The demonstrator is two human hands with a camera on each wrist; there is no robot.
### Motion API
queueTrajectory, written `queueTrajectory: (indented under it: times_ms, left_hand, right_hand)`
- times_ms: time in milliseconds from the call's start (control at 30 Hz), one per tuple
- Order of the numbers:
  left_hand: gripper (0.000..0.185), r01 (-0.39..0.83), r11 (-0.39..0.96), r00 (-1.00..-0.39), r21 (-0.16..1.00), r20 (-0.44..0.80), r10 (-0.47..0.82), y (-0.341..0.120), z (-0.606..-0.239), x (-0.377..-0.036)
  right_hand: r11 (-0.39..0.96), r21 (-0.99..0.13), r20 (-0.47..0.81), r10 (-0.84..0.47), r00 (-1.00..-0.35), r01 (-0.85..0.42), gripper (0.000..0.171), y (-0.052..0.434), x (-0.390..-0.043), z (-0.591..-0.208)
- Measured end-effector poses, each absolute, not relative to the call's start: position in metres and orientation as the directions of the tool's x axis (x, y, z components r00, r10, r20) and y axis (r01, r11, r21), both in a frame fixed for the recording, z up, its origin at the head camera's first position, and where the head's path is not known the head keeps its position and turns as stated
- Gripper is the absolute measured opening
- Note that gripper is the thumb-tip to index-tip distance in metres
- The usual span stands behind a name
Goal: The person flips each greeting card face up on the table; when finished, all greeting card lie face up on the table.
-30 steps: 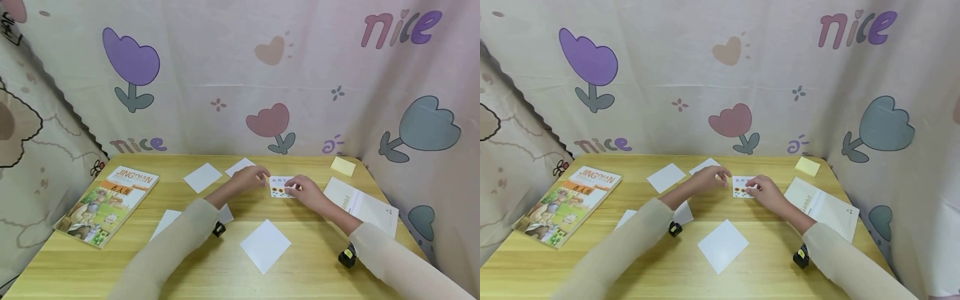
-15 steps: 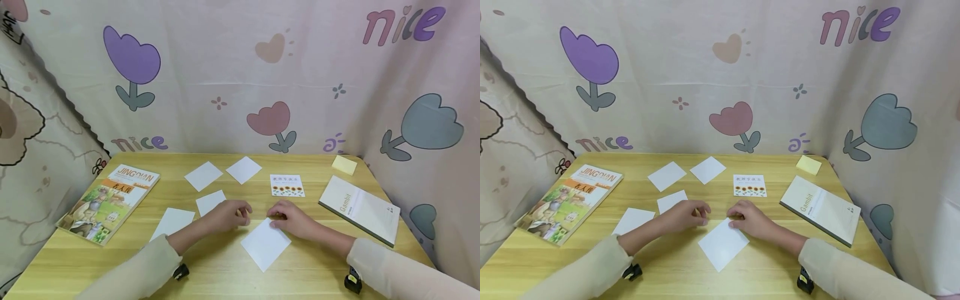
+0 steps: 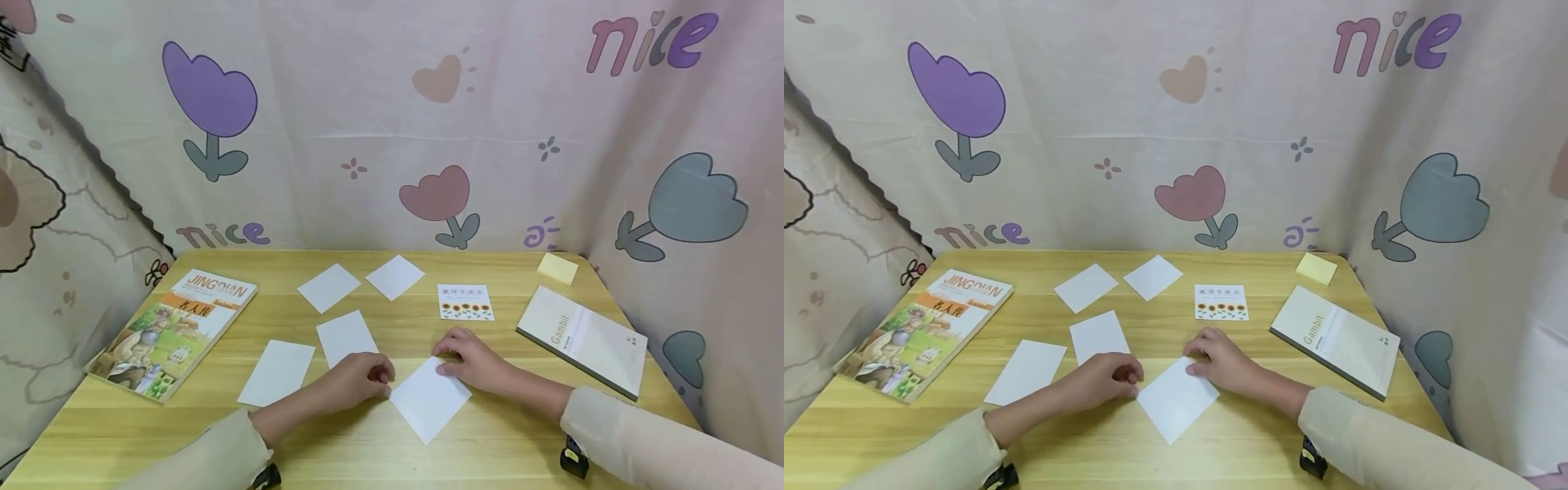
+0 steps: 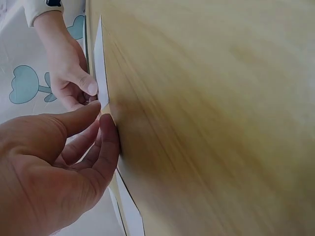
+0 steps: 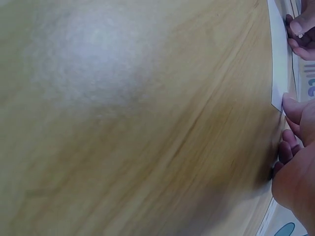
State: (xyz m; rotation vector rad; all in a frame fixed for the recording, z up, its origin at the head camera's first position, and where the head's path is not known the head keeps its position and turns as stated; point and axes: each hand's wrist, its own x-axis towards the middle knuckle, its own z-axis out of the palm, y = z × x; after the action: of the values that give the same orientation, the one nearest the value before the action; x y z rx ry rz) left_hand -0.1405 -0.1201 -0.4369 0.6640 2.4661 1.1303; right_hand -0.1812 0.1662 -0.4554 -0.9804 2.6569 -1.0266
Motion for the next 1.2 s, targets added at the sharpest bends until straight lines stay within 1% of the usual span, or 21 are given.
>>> queueTrajectory:
  times_ms: [300, 567, 700, 833, 933, 1200]
  left_hand:
    - [0.014, 0.245, 0.585, -0.844, 0.773, -0.126, 0.521, -0.121, -0.437, -0.138]
    - [0.022, 0.259, 0.645, -0.870, 0.719, -0.117, 0.480, -0.114, -0.437, -0.139]
    - [0.024, 0.259, 0.659, -0.873, 0.706, -0.120, 0.472, -0.112, -0.435, -0.139]
    - [0.022, 0.262, 0.661, -0.873, 0.703, -0.120, 0.473, -0.111, -0.436, -0.139]
    - [0.019, 0.260, 0.658, -0.873, 0.706, -0.118, 0.472, -0.111, -0.437, -0.139]
    - [0.018, 0.257, 0.662, -0.884, 0.704, -0.105, 0.455, -0.110, -0.436, -0.139]
  right_hand:
    - [0.560, -0.663, 0.095, -0.595, -0.798, -0.497, 0.018, 0.163, -0.181, -0.455]
    - [0.571, -0.668, 0.095, -0.571, -0.816, -0.477, 0.016, 0.162, -0.178, -0.455]
    - [0.570, -0.653, 0.119, -0.573, -0.811, -0.498, 0.017, 0.163, -0.176, -0.455]
    - [0.573, -0.624, 0.148, -0.581, -0.800, -0.532, 0.014, 0.164, -0.175, -0.455]
    - [0.583, -0.618, 0.143, -0.575, -0.805, -0.527, 0.012, 0.164, -0.175, -0.457]
    - [0.597, -0.621, 0.120, -0.568, -0.814, -0.508, 0.018, 0.163, -0.176, -0.458]
